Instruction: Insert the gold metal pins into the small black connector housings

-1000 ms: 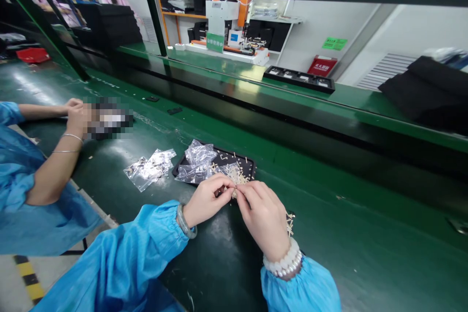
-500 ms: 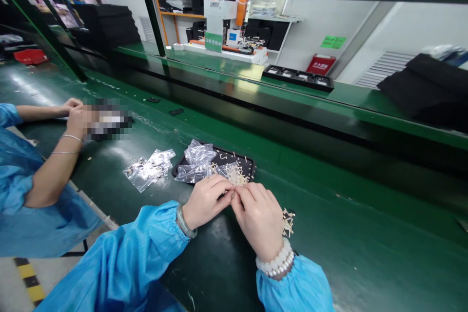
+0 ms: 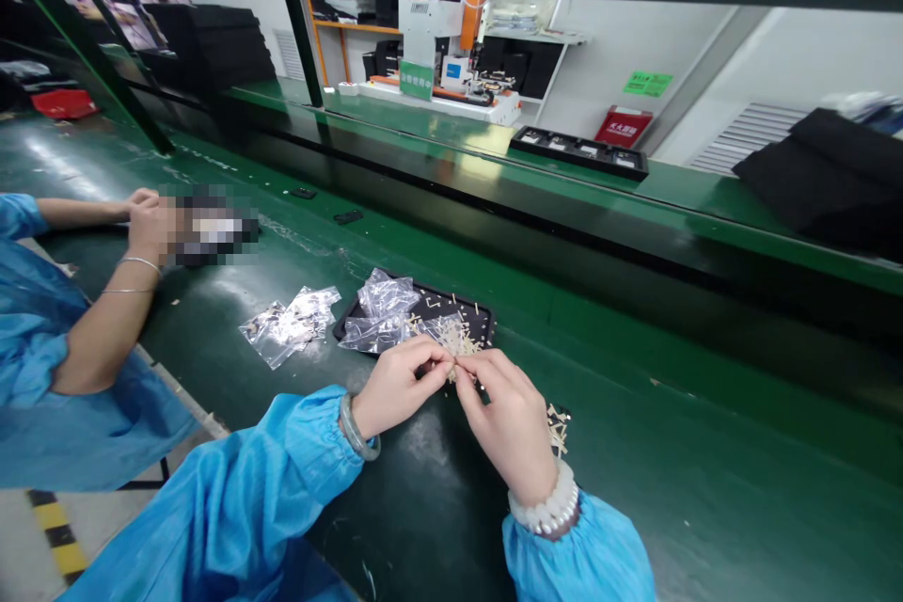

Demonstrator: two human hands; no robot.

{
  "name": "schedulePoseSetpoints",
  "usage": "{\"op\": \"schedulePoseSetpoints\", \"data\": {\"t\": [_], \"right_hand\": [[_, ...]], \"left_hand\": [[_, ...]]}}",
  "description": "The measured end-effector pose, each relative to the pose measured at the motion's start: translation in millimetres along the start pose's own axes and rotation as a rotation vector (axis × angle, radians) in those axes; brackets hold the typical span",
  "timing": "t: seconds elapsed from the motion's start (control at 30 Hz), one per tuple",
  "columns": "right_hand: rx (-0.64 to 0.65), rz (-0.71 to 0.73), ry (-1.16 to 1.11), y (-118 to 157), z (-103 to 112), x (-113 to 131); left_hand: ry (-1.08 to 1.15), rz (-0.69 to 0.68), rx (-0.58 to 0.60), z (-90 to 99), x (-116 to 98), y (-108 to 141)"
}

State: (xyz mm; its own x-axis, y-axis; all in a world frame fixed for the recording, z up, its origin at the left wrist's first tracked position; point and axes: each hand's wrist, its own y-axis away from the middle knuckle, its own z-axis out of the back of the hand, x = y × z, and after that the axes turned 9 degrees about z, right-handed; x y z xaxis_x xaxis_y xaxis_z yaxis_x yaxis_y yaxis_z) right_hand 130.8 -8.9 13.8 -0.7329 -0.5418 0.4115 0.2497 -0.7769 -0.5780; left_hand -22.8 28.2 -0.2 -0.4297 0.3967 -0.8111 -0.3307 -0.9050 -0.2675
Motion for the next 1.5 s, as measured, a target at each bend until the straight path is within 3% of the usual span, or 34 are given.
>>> {"op": "schedulePoseSetpoints", "data": {"t": [0.17,0.3,0.57,0.77,0.9,1.0,1.17,1.23,1.33,1.4,1.5], "right_hand": [[0.062,0.118,0.196,2,3,-5],[0.04,0.161,0.336,3,1,-1],[-0.05,0.081,0.3,5,-11,7],[-0.104,-0.08,-0.042,2,-4,8],[-0.137,-0.232,-0.073,2,-2,-2],[-0.076,-0.265,0.066,4,-6,-16],[0.119,-0.115,0.285,10,-17,-36],[0.162,-0.1,0.243,11,-19,-41],[0.125,-0.141,0.104,9,-15,-41],[0.101,-0.191,-0.059,7,-9,-36],[0.161,-0.257,-0.316,5,3,-25]], "left_hand": [[-0.272,-0.248,-0.02,1.9,6,0],[-0.355,-0.293,-0.043,-0.5,8,0],[-0.218,-0.223,-0.11,-5.4,4,4],[0.065,0.012,-0.053,-3.5,-1,3],[0.132,0.102,-0.039,-1.3,-3,0],[0.13,0.119,-0.058,-0.2,-3,-1],[0.1,0.125,-0.087,0.1,-1,-2],[0.072,0.11,-0.085,-0.3,0,-1],[0.012,0.046,-0.051,-0.9,1,-1],[-0.023,-0.017,-0.009,-1.3,1,0],[-0.069,-0.096,0.049,-1.9,1,1]]}}
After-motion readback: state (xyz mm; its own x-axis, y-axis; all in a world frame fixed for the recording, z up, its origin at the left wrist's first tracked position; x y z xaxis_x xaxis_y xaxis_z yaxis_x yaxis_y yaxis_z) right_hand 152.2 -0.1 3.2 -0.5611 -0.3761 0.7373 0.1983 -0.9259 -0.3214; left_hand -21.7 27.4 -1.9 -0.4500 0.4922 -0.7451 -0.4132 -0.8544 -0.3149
